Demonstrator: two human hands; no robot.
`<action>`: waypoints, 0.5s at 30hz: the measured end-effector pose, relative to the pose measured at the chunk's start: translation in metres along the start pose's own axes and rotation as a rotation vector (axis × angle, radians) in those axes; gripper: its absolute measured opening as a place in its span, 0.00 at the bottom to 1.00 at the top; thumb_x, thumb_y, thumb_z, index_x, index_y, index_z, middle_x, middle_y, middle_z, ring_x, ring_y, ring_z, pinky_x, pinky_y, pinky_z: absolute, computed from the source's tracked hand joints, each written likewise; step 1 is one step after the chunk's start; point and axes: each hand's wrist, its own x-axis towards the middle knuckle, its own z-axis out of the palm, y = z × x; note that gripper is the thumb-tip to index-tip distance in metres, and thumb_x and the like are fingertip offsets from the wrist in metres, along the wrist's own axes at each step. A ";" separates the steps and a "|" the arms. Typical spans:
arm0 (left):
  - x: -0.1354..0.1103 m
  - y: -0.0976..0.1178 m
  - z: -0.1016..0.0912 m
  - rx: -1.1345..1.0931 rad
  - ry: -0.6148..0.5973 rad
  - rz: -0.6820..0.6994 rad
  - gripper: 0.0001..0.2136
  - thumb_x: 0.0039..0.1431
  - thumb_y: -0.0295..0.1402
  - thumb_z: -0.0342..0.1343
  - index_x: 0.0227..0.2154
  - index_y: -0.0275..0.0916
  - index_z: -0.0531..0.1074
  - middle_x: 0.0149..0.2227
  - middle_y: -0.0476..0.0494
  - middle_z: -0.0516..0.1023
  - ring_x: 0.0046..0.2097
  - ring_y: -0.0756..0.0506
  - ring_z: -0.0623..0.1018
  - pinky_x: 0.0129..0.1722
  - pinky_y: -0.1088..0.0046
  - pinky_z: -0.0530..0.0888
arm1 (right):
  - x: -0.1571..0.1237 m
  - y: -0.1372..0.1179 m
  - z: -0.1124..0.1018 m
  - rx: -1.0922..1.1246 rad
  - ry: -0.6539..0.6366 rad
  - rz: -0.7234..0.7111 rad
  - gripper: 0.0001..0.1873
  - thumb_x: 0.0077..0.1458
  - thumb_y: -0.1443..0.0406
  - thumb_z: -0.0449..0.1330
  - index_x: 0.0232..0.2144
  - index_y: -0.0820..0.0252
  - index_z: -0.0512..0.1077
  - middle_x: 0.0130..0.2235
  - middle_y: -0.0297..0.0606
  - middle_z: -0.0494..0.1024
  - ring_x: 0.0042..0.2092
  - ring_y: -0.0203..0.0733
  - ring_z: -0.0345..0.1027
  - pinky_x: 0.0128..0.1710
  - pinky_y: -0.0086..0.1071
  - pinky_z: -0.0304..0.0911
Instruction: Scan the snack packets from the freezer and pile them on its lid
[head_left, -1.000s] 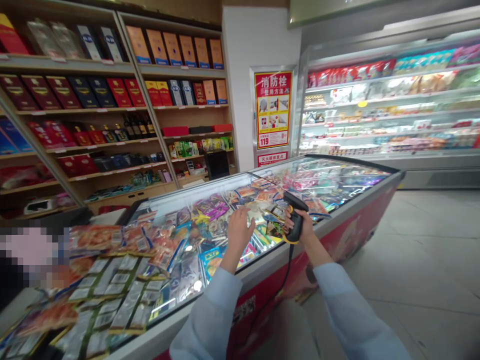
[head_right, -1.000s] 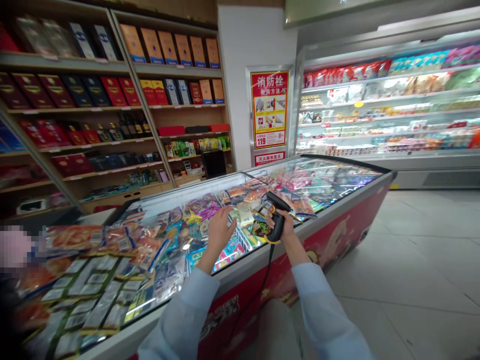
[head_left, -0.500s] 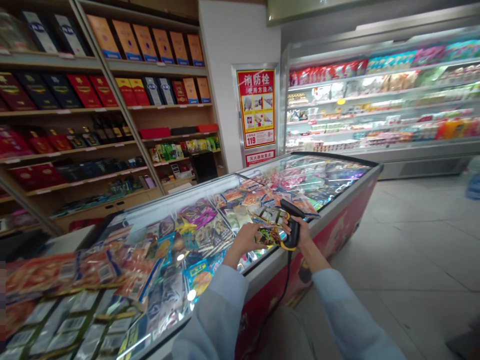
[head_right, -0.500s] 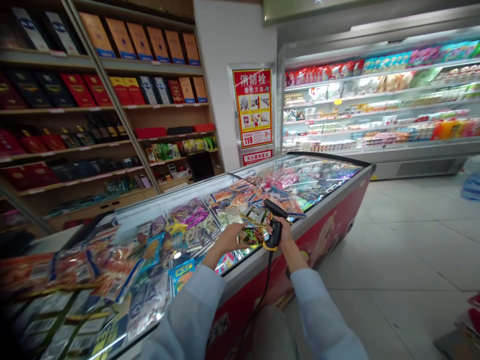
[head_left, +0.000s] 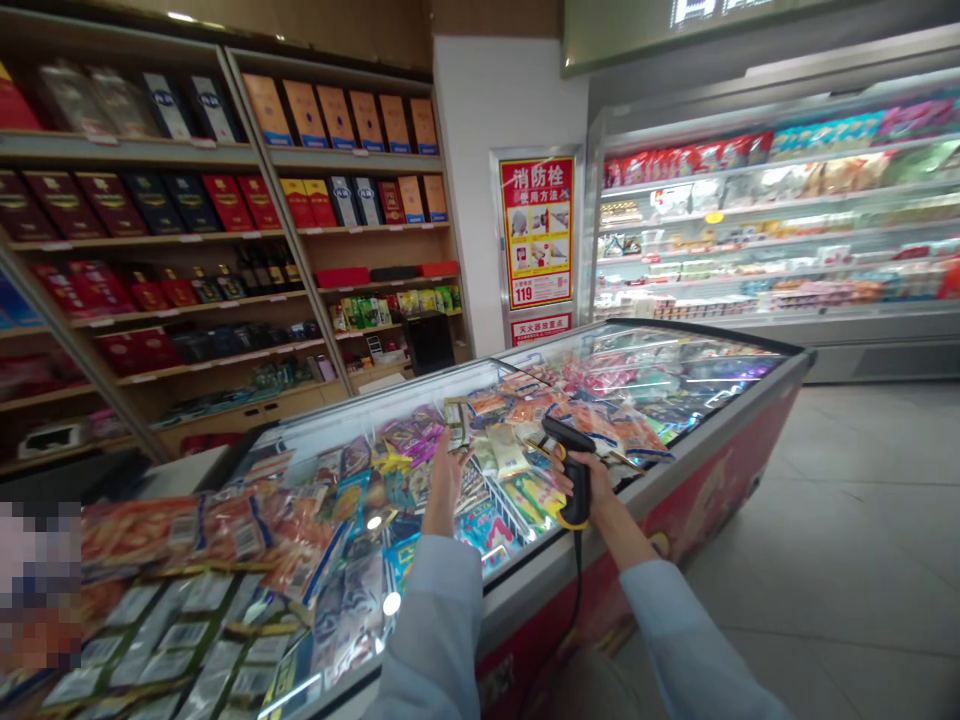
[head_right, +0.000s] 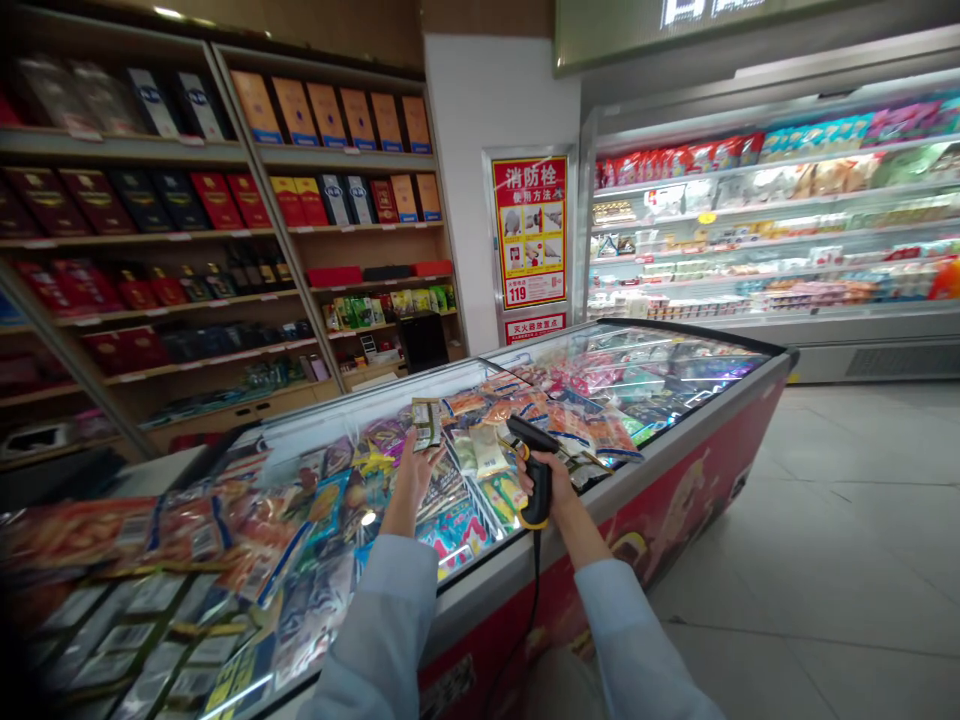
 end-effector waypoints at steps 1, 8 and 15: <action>0.000 0.003 -0.001 -0.038 0.009 -0.003 0.20 0.56 0.47 0.54 0.48 0.42 0.72 0.46 0.39 0.78 0.50 0.40 0.76 0.54 0.54 0.69 | 0.002 0.004 0.002 -0.004 -0.046 0.024 0.09 0.48 0.60 0.58 0.29 0.61 0.66 0.24 0.32 0.64 0.18 0.28 0.51 0.14 0.22 0.52; -0.001 0.011 0.004 -0.145 0.008 -0.041 0.20 0.58 0.47 0.51 0.50 0.44 0.71 0.46 0.38 0.78 0.50 0.40 0.76 0.54 0.54 0.69 | 0.000 0.016 0.006 -0.011 -0.237 0.140 0.11 0.48 0.59 0.58 0.31 0.61 0.65 0.23 0.31 0.65 0.17 0.27 0.52 0.14 0.21 0.50; -0.004 0.006 0.014 -0.068 -0.015 0.022 0.26 0.55 0.50 0.53 0.54 0.45 0.68 0.47 0.41 0.78 0.51 0.41 0.76 0.55 0.58 0.68 | -0.003 0.016 0.005 0.026 -0.260 0.203 0.11 0.47 0.59 0.57 0.31 0.61 0.65 0.23 0.32 0.66 0.17 0.28 0.53 0.13 0.22 0.50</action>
